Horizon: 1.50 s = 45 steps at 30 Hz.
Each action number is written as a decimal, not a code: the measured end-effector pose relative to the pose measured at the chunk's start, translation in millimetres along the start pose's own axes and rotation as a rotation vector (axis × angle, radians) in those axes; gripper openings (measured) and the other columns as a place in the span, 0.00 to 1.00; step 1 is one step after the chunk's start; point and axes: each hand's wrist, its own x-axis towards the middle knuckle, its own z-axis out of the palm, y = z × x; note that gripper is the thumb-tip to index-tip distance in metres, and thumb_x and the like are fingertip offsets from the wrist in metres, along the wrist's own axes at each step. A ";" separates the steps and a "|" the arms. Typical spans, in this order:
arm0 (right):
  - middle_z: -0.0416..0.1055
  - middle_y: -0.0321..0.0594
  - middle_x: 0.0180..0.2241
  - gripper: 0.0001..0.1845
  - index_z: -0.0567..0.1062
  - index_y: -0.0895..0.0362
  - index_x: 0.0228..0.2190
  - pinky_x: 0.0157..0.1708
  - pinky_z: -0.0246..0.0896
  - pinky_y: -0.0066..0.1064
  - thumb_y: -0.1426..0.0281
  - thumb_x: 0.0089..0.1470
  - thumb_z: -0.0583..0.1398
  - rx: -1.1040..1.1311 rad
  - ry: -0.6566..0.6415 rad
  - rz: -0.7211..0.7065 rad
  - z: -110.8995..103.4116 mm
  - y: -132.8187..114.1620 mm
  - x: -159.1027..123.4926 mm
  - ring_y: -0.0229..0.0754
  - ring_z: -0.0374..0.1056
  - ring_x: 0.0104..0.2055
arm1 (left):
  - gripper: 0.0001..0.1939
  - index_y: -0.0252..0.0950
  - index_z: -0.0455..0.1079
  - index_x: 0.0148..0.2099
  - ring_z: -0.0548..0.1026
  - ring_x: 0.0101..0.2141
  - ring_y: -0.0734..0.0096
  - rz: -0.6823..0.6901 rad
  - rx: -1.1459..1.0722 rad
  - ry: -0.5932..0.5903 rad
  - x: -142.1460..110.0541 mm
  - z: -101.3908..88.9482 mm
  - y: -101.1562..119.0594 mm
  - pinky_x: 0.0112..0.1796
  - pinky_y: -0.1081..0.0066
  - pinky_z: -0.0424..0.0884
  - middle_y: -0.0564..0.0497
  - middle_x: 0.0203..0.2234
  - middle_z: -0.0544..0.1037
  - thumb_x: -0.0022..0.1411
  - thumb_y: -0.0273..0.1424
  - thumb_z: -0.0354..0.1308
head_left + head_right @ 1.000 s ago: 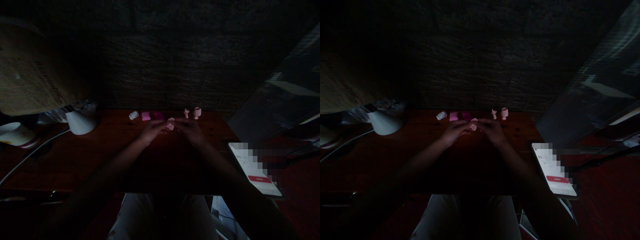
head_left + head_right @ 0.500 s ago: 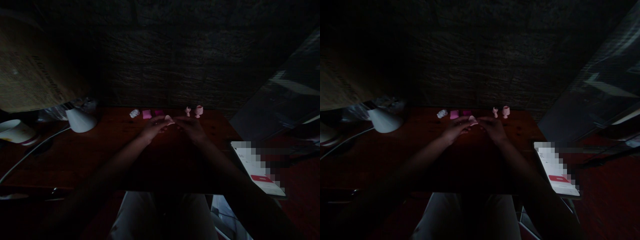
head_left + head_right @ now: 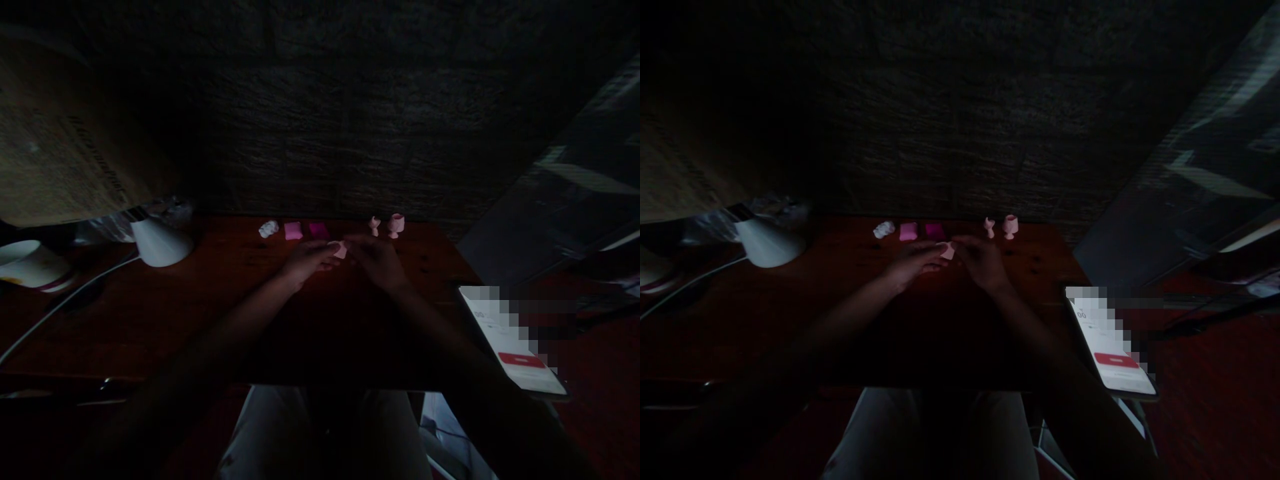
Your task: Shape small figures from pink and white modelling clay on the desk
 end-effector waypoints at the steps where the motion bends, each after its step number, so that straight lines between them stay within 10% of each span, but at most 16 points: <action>1: 0.77 0.39 0.27 0.22 0.81 0.56 0.42 0.33 0.67 0.34 0.52 0.56 0.63 -0.004 -0.002 0.000 0.0 0.3 0.0 0.40 0.70 0.27 | 0.08 0.35 0.78 0.40 0.79 0.31 0.72 0.007 0.000 0.000 0.2 0.0 -0.5 0.36 0.70 0.73 0.45 0.37 0.83 0.59 0.34 0.66; 22: 0.81 0.42 0.36 0.20 0.79 0.55 0.45 0.35 0.70 0.35 0.59 0.52 0.68 -0.120 -0.046 -0.150 5.4 1.4 -4.9 0.43 0.76 0.34 | 0.16 0.34 0.79 0.42 0.81 0.37 0.67 0.152 0.089 0.009 5.6 -4.8 -8.7 0.38 0.69 0.76 0.44 0.41 0.84 0.59 0.41 0.66; 45: 0.80 0.44 0.40 0.23 0.77 0.56 0.46 0.42 0.71 0.39 0.67 0.47 0.68 0.149 -0.097 0.013 2.3 8.9 0.3 0.45 0.76 0.39 | 0.14 0.34 0.78 0.34 0.81 0.30 0.70 0.241 0.289 0.075 7.8 -7.3 -9.7 0.30 0.74 0.73 0.47 0.27 0.83 0.61 0.41 0.64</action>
